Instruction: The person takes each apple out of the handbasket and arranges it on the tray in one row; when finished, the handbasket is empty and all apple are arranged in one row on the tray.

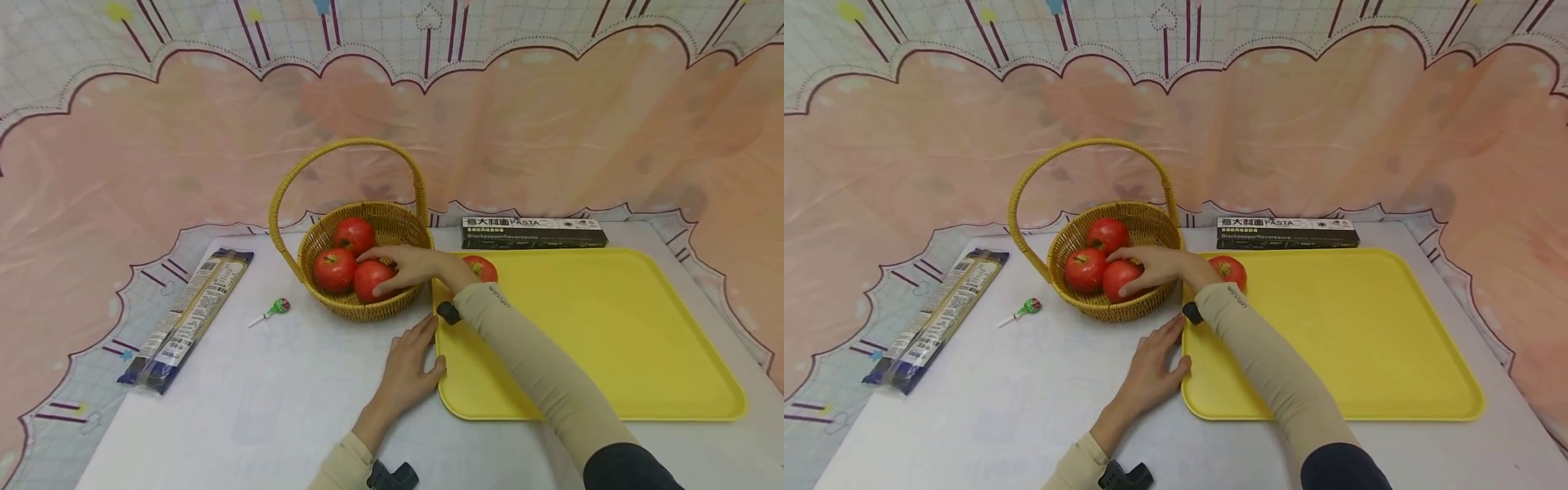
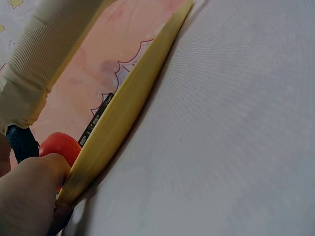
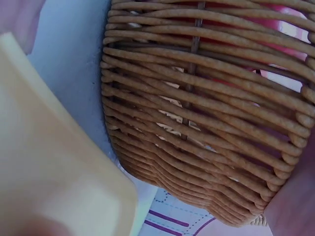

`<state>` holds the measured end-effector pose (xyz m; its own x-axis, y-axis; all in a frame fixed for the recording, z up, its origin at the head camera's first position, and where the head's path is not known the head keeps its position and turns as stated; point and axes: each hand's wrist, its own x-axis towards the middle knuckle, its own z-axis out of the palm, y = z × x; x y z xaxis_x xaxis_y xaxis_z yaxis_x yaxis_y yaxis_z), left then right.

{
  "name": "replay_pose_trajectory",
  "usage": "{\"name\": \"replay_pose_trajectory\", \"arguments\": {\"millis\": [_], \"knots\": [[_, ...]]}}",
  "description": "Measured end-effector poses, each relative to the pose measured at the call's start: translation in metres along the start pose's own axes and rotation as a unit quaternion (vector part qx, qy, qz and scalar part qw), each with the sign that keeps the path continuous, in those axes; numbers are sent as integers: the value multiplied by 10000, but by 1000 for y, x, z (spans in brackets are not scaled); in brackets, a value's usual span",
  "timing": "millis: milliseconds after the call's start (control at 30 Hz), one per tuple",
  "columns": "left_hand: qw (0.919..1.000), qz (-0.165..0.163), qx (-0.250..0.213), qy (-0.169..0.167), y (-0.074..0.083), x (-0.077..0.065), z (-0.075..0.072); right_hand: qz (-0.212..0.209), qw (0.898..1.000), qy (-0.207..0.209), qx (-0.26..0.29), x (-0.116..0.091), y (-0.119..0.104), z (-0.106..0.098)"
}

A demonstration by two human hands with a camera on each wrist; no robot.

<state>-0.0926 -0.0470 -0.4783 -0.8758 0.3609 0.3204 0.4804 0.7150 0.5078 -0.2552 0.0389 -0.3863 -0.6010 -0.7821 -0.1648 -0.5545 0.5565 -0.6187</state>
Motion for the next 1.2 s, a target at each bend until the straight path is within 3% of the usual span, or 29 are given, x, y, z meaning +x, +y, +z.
{"name": "replay_pose_trajectory", "arguments": {"millis": [367,567,867,1033,1200], "knots": [[10000,-45,-9,42,1,-1,-1,-218,9975,584,-337,-4,-3,4],[9999,5,-8,105,0,-1,-2,-553,9910,1218,-22,-6,0,7],[10000,37,-2,64,-1,-1,0,-673,9765,2000,436,-15,1,12],[10000,14,66,51,-1,0,0,-744,9677,2291,748,-26,-10,13],[9999,30,113,78,-2,0,0,-1077,9585,2421,1051,-41,-27,11]]}}
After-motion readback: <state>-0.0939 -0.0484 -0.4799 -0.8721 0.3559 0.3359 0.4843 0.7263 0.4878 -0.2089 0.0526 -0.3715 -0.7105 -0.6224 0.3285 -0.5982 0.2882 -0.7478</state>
